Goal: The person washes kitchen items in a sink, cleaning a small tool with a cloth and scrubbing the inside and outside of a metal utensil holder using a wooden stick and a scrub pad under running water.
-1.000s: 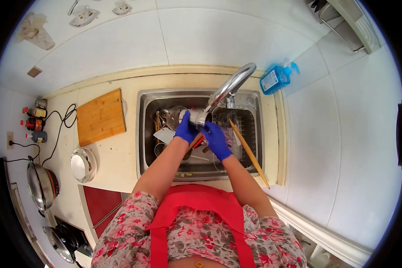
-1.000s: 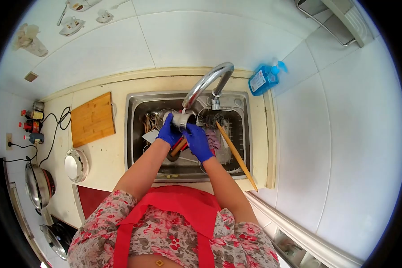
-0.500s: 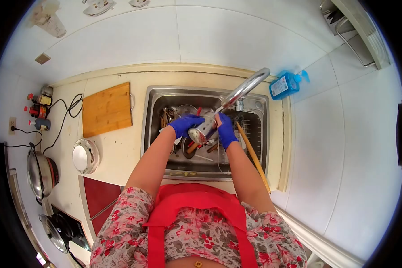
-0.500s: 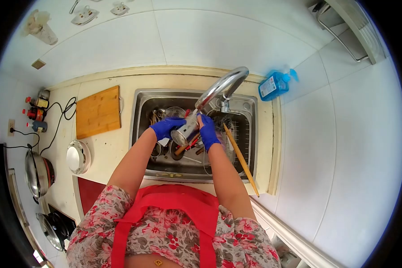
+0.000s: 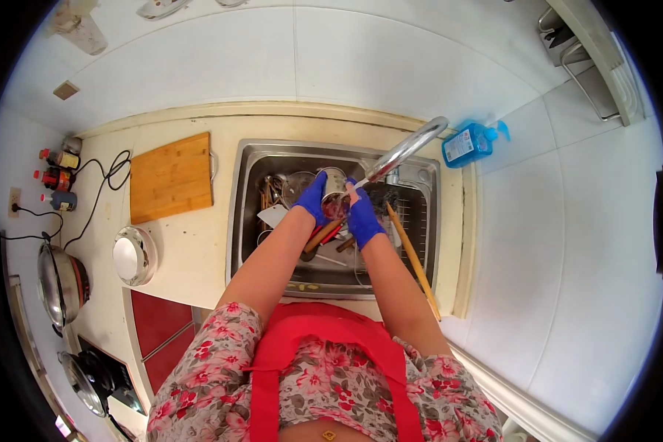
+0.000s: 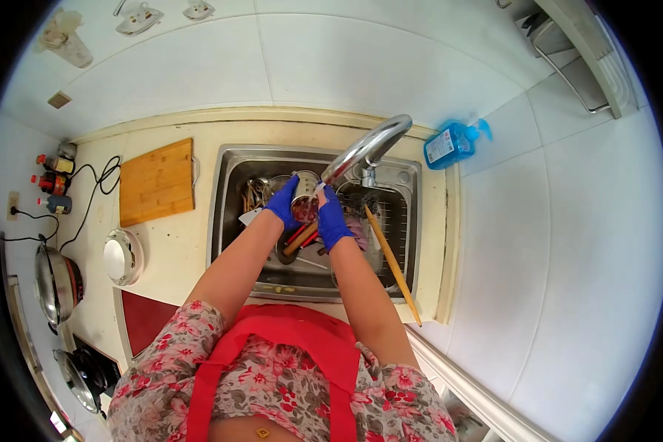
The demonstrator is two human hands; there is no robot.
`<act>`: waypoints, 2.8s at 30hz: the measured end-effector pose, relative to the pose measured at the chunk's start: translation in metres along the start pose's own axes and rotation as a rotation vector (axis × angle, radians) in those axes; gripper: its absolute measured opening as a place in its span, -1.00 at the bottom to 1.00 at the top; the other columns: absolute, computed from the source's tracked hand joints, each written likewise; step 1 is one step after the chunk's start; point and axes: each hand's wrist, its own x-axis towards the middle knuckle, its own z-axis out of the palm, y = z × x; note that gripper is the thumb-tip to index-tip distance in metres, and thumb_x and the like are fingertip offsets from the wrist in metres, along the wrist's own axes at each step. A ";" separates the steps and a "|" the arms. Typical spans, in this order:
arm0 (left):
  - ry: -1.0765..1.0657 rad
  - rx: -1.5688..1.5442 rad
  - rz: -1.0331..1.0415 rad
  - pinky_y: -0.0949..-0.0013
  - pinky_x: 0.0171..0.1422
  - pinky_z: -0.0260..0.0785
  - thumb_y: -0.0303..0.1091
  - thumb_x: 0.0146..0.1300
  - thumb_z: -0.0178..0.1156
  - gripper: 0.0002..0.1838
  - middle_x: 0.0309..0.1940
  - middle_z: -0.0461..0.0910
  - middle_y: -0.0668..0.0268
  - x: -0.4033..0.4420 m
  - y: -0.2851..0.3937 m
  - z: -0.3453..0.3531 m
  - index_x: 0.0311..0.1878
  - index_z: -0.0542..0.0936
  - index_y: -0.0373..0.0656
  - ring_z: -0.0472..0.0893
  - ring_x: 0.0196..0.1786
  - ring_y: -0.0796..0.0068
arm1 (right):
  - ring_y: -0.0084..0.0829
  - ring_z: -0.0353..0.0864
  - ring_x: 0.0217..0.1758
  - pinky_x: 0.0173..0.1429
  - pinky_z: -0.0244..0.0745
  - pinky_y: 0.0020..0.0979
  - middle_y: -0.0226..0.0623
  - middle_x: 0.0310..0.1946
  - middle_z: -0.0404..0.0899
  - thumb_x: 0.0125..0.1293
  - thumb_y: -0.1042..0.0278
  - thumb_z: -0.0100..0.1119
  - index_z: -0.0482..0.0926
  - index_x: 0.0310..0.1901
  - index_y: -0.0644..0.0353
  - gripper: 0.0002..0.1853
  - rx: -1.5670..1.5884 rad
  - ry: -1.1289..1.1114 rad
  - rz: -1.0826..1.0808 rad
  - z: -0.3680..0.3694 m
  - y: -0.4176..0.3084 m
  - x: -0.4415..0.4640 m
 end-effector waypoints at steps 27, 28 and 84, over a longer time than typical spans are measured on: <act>-0.122 -0.099 -0.086 0.06 0.22 0.25 -0.04 0.30 -0.08 -0.60 -0.03 0.51 0.15 -0.008 -0.015 0.007 0.03 0.45 -0.12 0.48 0.02 0.19 | -0.56 0.49 -0.13 -0.03 0.43 -0.52 -0.28 -0.19 0.50 0.08 0.40 0.31 0.32 0.13 0.22 -0.44 -0.273 -0.239 -0.175 0.012 -0.030 -0.032; -0.094 -0.099 -0.059 0.02 0.24 0.23 -0.03 0.29 -0.08 -0.58 -0.03 0.51 0.13 -0.009 -0.016 0.009 0.03 0.45 -0.14 0.47 0.03 0.18 | -0.50 0.50 -0.14 -0.02 0.43 -0.47 -0.28 -0.18 0.50 0.04 0.39 0.33 0.35 0.08 0.24 -0.45 -0.300 -0.221 -0.188 0.009 -0.028 -0.033; 0.113 1.397 0.999 0.35 0.14 0.31 -0.29 -0.33 0.50 -0.17 -0.06 0.44 0.18 -0.018 -0.023 -0.018 0.08 0.30 -0.23 0.47 0.02 0.33 | -0.04 0.50 -0.18 -0.19 0.43 -0.10 -0.05 -0.23 0.47 0.13 0.37 0.08 0.42 -0.01 0.09 -0.66 -1.618 0.399 -0.205 -0.187 -0.011 -0.065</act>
